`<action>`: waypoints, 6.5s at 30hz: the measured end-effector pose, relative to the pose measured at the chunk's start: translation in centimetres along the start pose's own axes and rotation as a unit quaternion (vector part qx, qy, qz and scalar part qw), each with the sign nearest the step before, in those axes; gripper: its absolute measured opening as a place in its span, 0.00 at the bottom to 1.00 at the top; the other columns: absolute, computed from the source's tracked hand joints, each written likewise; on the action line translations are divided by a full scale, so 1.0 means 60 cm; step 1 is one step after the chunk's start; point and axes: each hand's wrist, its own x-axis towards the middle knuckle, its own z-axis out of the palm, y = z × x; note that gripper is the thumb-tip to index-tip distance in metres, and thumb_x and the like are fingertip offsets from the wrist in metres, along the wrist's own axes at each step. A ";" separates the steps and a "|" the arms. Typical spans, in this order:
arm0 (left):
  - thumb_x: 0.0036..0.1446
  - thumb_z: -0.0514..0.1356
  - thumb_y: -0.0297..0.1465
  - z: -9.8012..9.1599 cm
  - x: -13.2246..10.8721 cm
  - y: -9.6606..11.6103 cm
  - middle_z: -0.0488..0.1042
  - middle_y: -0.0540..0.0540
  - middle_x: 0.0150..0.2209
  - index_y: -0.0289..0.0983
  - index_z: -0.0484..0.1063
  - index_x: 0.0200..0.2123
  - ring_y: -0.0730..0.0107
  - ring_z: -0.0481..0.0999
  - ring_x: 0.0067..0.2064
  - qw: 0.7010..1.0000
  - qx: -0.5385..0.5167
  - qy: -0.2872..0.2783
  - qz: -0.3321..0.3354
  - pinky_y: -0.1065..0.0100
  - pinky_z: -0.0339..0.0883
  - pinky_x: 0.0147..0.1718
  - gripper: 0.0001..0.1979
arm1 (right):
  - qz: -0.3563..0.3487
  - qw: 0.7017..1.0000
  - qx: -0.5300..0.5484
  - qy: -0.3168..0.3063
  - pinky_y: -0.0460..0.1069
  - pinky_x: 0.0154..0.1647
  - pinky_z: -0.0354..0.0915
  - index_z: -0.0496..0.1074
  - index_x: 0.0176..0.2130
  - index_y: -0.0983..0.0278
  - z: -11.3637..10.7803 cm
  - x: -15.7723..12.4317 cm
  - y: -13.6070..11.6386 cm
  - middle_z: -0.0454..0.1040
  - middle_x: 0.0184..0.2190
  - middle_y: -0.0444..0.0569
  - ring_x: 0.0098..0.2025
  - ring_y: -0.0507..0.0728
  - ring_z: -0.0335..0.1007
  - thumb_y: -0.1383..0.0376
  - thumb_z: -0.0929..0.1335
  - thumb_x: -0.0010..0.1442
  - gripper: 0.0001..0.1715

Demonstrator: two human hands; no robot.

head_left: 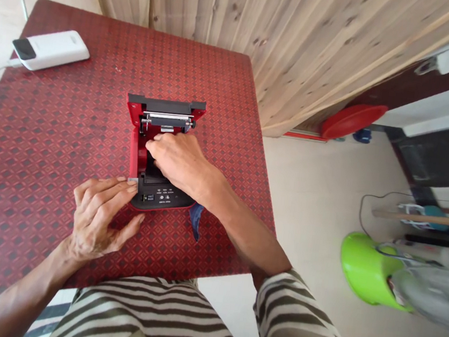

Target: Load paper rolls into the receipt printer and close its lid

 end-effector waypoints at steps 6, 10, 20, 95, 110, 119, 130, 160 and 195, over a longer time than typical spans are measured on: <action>0.58 0.74 0.31 0.003 0.001 -0.002 0.83 0.37 0.50 0.36 0.69 0.67 0.50 0.83 0.54 1.000 -0.012 0.004 0.005 0.52 0.71 0.54 0.35 | 0.015 0.996 -0.044 -0.075 0.54 0.39 0.73 0.78 0.57 0.66 -0.055 -0.039 -0.024 0.83 0.50 0.56 0.43 0.61 0.83 0.72 0.62 0.76 0.19; 0.56 0.75 0.28 0.004 0.006 -0.002 0.83 0.37 0.51 0.35 0.69 0.68 0.51 0.83 0.54 1.000 -0.021 0.009 0.007 0.53 0.71 0.54 0.38 | 0.014 0.993 0.096 0.074 0.52 0.43 0.73 0.79 0.54 0.63 -0.070 -0.092 0.001 0.83 0.51 0.51 0.45 0.57 0.80 0.68 0.68 0.74 0.13; 0.59 0.73 0.29 -0.001 0.006 0.003 0.82 0.45 0.54 0.46 0.65 0.71 0.53 0.83 0.54 1.000 -0.022 0.001 -0.021 0.51 0.72 0.54 0.40 | 0.172 0.820 0.463 0.291 0.51 0.42 0.70 0.77 0.45 0.59 0.075 -0.121 0.165 0.80 0.38 0.42 0.38 0.53 0.75 0.57 0.79 0.58 0.17; 0.63 0.52 0.71 -0.002 0.192 -0.049 0.72 0.33 0.68 0.28 0.43 0.79 0.45 0.71 0.66 0.992 0.012 -0.117 0.038 0.46 0.57 0.68 0.62 | -0.046 0.968 0.024 0.246 0.52 0.43 0.74 0.82 0.46 0.62 0.016 -0.167 -0.019 0.81 0.39 0.49 0.39 0.56 0.71 0.71 0.66 0.76 0.14; 0.63 0.63 0.61 0.004 0.066 0.012 0.81 0.32 0.57 0.30 0.50 0.78 0.48 0.81 0.55 0.992 0.049 -0.103 0.055 0.52 0.66 0.55 0.56 | -0.024 0.960 0.012 0.279 0.52 0.40 0.75 0.79 0.49 0.64 0.034 -0.186 -0.033 0.81 0.39 0.51 0.37 0.56 0.73 0.73 0.67 0.74 0.12; 0.62 0.67 0.57 0.023 0.056 0.012 0.81 0.34 0.56 0.31 0.56 0.76 0.48 0.82 0.54 0.992 0.073 -0.081 0.066 0.52 0.65 0.55 0.53 | -0.009 0.952 0.093 0.293 0.53 0.47 0.77 0.77 0.58 0.60 0.030 -0.193 -0.034 0.83 0.44 0.51 0.42 0.57 0.79 0.69 0.70 0.73 0.15; 0.60 0.73 0.45 -0.029 0.007 -0.019 0.83 0.47 0.47 0.45 0.73 0.62 0.55 0.83 0.49 0.999 0.009 -0.018 -0.040 0.51 0.72 0.50 0.30 | 0.181 0.925 0.138 0.305 0.53 0.43 0.76 0.79 0.51 0.63 0.150 -0.242 0.095 0.83 0.40 0.51 0.39 0.58 0.80 0.64 0.67 0.75 0.12; 0.60 0.74 0.37 -0.009 0.015 -0.007 0.83 0.51 0.45 0.46 0.66 0.66 0.63 0.81 0.41 0.998 0.034 -0.038 -0.033 0.51 0.68 0.54 0.35 | 0.228 0.946 0.049 0.225 0.52 0.43 0.73 0.81 0.53 0.63 0.167 -0.239 0.086 0.77 0.38 0.51 0.38 0.58 0.76 0.61 0.63 0.78 0.18; 0.58 0.74 0.31 0.002 0.002 -0.005 0.85 0.41 0.50 0.40 0.66 0.69 0.54 0.84 0.53 1.000 0.011 0.007 0.010 0.54 0.72 0.54 0.37 | 0.049 0.988 -0.078 -0.120 0.54 0.40 0.72 0.79 0.56 0.65 -0.030 -0.010 -0.019 0.83 0.52 0.58 0.45 0.63 0.83 0.72 0.64 0.74 0.17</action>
